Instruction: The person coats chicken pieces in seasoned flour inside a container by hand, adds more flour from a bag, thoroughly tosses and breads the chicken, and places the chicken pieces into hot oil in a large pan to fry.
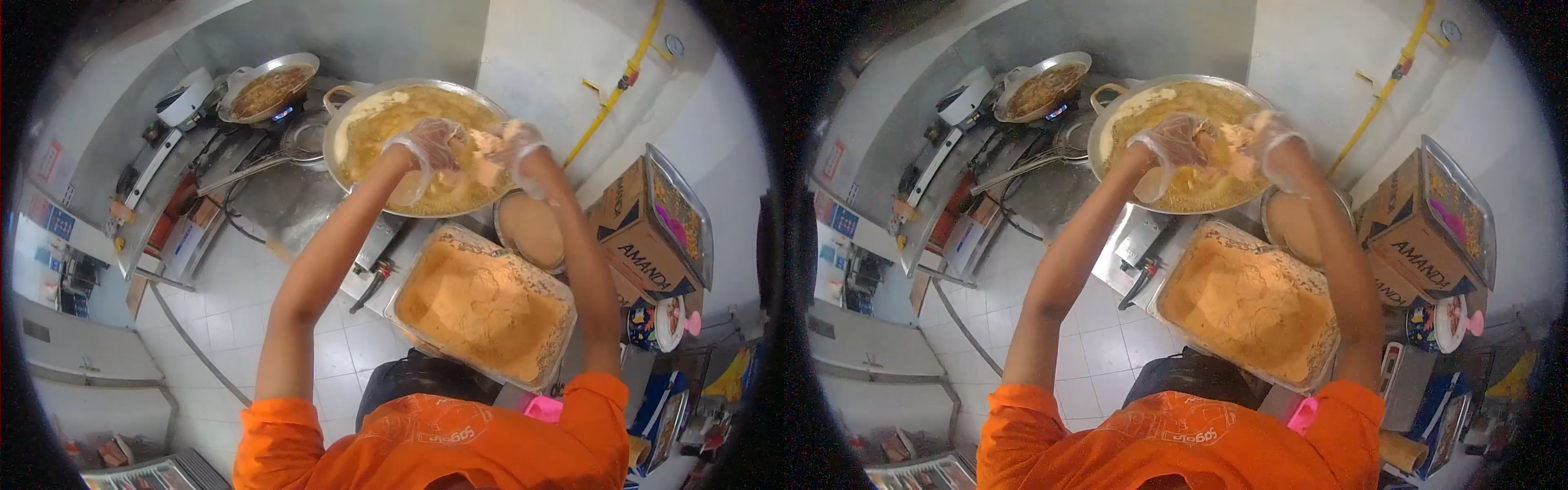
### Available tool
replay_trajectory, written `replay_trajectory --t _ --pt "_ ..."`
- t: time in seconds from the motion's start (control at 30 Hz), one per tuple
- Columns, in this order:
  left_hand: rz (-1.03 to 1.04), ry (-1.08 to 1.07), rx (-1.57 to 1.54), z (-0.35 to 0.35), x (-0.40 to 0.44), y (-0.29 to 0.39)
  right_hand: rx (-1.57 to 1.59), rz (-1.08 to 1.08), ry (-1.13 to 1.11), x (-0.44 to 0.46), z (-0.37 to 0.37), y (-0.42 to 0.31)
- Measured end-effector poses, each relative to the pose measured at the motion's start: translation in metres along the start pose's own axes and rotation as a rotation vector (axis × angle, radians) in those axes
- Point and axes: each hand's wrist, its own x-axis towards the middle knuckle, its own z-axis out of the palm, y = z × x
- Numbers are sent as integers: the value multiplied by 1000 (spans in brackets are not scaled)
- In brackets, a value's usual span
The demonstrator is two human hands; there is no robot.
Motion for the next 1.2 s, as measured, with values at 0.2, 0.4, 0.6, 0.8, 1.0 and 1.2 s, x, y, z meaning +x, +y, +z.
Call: replay_trajectory --t 0.2,0.4,0.6,0.8,1.0,1.2 --pt "-77 -228 563 50 33 -100 39 168 -314 50 83 -35" --pt "42 62 413 29 -15 -46 277 210 -1 18 71 -21" --pt "-65 -125 -460 187 -114 8 -523 -37 238 -205 41 6" --pt "-598 -30 45 444 -125 -101 65 1012 -400 -407 198 64" --pt "-246 -246 -28 496 -83 -122 1134 1178 -77 -441 294 100" --pt "-48 -234 -85 601 -91 -154 1729 676 145 -397 342 72"
